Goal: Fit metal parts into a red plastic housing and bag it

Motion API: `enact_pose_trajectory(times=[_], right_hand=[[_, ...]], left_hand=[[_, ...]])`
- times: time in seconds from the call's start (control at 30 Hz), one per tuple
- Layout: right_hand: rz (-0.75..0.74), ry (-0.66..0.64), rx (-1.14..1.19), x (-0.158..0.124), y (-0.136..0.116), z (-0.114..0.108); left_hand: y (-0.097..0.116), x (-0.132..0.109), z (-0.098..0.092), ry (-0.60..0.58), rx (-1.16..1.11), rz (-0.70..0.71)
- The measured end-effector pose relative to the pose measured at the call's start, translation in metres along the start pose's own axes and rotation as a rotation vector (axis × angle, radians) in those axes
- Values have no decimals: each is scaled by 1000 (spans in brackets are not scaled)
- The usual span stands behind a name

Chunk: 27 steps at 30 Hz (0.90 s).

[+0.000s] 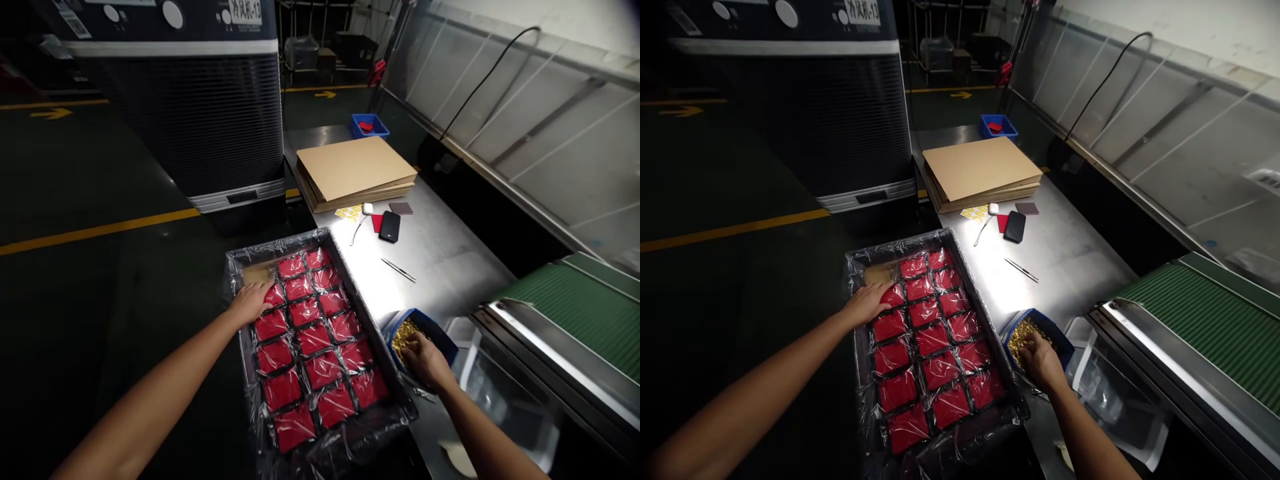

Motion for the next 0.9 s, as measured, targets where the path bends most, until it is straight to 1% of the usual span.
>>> enact_pose_trajectory(times=[0.1,0.23,0.37,0.53,0.6,0.63,0.67,0.7,0.73,0.8,0.87,0.9], right_hand=[[18,-6,14,-2,1,-2],[87,38,31,-8,1,-8],[155,84,97,-13,0,-13],[250,147,255,-15,-2,-26],[301,162,359,-17,-6,-30],[321,155,431,-21,-11,-31],[333,136,516,-27,-18,-30],[335,100,613,-36,-27,-29],[328,49,714,-48,-38,-26],[302,-71,909,-81,-63,-23],[291,-155,1062,-124,-85,-23],[294,-173,1132,-145,-93,-24]], left_hand=[[5,12,3,36,-37,50],[10,24,9,35,-40,110],[8,21,6,39,-41,103],[2,18,-3,19,-98,71],[6,13,-7,47,-146,57],[12,9,-9,80,-178,52],[22,2,-11,120,-217,52],[36,-6,-12,162,-265,59],[55,-17,-12,197,-323,79],[106,-42,-9,214,-472,174],[170,-72,-6,176,-656,353],[200,-88,-6,159,-746,433]])
Point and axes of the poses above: each hand's wrist, its own x-axis towards the middle knuckle, its own z-axis out of the palm, y = z × x, the point moved 5 cm from there along x, towards the middle knuckle, and after that the axes turned 1 degree about z, right-handed, at the moved point
